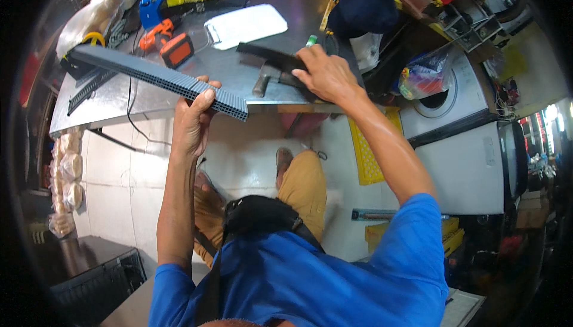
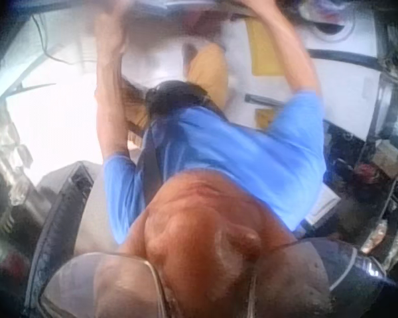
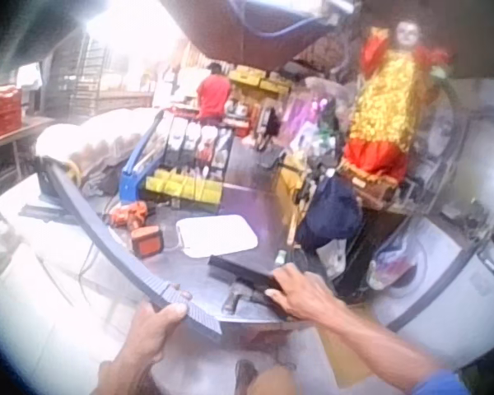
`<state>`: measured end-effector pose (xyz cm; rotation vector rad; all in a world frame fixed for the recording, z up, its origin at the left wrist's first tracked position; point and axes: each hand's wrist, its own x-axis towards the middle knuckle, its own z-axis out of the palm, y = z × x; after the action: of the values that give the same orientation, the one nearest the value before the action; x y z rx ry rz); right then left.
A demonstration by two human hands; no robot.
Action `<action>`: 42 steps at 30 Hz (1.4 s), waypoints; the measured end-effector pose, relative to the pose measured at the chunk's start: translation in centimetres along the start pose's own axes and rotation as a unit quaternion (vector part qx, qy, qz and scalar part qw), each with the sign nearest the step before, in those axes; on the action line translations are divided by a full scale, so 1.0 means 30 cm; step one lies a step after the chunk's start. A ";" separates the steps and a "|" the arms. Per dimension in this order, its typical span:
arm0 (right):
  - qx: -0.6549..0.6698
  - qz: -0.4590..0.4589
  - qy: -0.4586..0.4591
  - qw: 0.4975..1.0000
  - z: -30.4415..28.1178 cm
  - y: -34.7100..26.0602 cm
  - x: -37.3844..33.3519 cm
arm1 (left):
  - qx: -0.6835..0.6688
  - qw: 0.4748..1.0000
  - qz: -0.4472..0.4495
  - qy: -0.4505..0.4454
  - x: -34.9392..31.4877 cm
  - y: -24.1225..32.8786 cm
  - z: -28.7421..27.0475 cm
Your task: The person attaches a black flexible strip to a silver aluminum profile using a hammer and a screwdriver. They repeatedly position the strip, tap it into place with the hammer, and use the screwdriver to secure or adjust the connection.
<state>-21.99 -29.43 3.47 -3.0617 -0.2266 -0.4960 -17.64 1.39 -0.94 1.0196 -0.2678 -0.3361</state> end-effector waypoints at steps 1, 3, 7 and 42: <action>-0.009 0.003 -0.026 1.000 0.017 0.009 0.039 | -0.017 1.000 -0.017 0.003 0.032 -0.009 -0.015; -0.008 0.005 -0.067 0.998 0.027 0.015 0.091 | -0.060 0.997 -0.042 0.012 0.077 -0.027 -0.019; 0.040 0.004 -0.031 0.999 0.080 0.060 0.113 | -0.156 0.985 -0.067 0.028 0.105 -0.074 -0.021; 0.297 0.128 0.352 0.878 -0.706 0.855 0.679 | 0.309 0.866 -0.241 -0.311 -0.051 -0.009 -0.021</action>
<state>-5.67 -53.14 29.81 -2.1033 0.0518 -1.1982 -18.85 2.35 -1.58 1.5983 -0.7401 -1.0939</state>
